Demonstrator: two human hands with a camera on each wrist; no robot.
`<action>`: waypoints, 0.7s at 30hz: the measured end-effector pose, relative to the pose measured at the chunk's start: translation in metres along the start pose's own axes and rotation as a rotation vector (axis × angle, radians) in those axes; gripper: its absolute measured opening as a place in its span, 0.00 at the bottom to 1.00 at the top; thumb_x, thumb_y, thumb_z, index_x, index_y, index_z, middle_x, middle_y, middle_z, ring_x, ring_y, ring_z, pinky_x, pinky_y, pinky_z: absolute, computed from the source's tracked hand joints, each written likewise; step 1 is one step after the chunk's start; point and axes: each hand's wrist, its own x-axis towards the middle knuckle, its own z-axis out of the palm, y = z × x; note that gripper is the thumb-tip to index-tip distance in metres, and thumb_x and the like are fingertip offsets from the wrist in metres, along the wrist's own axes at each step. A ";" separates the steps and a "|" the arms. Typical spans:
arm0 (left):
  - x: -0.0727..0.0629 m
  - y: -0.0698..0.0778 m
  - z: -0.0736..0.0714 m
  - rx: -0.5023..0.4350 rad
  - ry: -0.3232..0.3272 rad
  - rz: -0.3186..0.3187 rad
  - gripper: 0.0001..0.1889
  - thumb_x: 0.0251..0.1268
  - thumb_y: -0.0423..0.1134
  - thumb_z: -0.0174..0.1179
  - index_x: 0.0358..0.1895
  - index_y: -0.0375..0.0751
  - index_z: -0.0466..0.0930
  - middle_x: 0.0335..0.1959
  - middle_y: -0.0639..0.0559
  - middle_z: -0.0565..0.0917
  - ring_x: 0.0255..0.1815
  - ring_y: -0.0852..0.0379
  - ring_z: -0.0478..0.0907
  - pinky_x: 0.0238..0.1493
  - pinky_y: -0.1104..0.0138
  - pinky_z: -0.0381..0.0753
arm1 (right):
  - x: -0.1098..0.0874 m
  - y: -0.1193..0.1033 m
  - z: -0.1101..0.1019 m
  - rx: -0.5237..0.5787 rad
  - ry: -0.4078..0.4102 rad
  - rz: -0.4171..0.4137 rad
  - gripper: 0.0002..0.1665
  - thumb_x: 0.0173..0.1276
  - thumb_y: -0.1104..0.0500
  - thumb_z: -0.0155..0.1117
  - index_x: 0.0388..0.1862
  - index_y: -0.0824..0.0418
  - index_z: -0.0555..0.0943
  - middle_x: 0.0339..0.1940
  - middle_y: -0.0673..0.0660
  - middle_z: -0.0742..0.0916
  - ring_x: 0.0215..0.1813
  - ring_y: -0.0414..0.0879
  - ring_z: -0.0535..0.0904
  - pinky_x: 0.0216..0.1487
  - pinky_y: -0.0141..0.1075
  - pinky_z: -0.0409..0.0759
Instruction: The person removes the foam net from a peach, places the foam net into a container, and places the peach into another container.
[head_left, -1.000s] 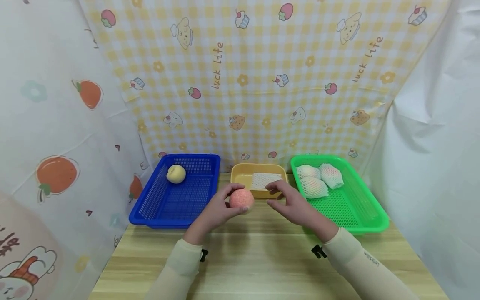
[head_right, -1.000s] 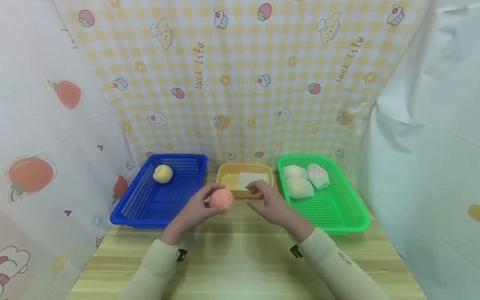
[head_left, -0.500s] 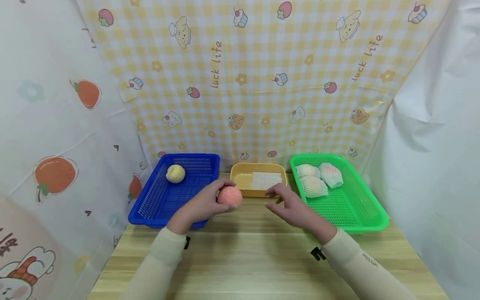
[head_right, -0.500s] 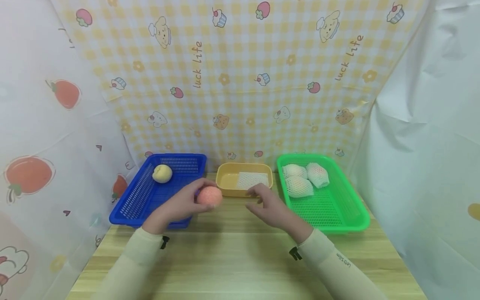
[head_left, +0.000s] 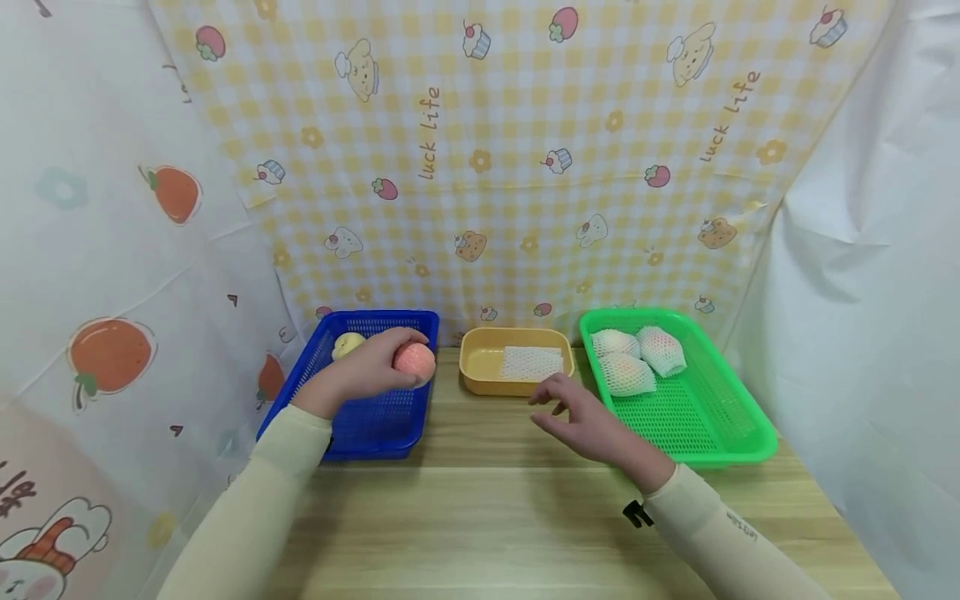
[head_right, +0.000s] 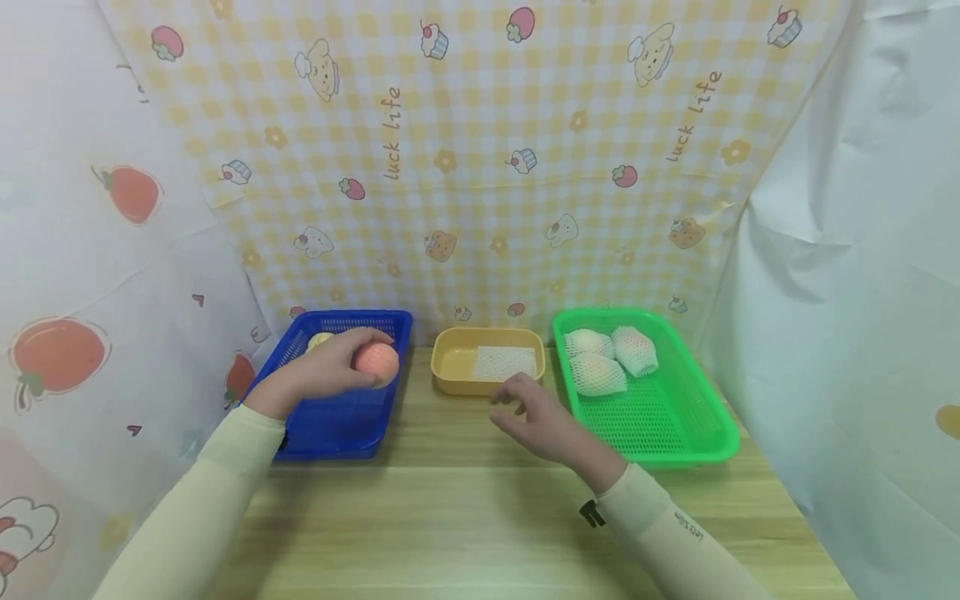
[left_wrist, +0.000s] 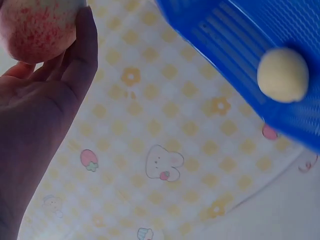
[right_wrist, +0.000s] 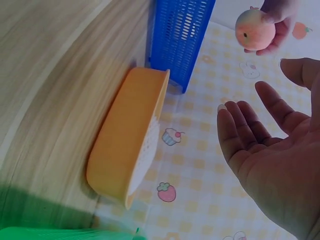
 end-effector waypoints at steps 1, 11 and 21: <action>0.002 -0.003 -0.002 0.018 0.001 -0.002 0.31 0.71 0.41 0.74 0.74 0.40 0.77 0.67 0.44 0.82 0.60 0.46 0.81 0.61 0.47 0.84 | -0.001 0.000 0.000 -0.005 0.000 0.000 0.07 0.83 0.57 0.71 0.55 0.52 0.84 0.56 0.54 0.85 0.58 0.53 0.83 0.55 0.49 0.87; 0.027 -0.050 -0.019 0.196 0.039 -0.081 0.32 0.74 0.44 0.69 0.77 0.35 0.74 0.72 0.35 0.79 0.66 0.36 0.80 0.64 0.41 0.80 | -0.003 0.001 0.003 -0.002 -0.011 0.010 0.06 0.83 0.56 0.70 0.54 0.52 0.85 0.54 0.55 0.85 0.56 0.51 0.82 0.54 0.49 0.88; 0.048 -0.077 -0.042 0.274 0.090 -0.200 0.33 0.74 0.45 0.65 0.77 0.33 0.73 0.71 0.27 0.70 0.63 0.29 0.76 0.62 0.36 0.78 | -0.002 0.002 0.007 -0.019 -0.025 -0.002 0.05 0.83 0.57 0.70 0.52 0.54 0.85 0.53 0.54 0.85 0.55 0.45 0.82 0.53 0.51 0.88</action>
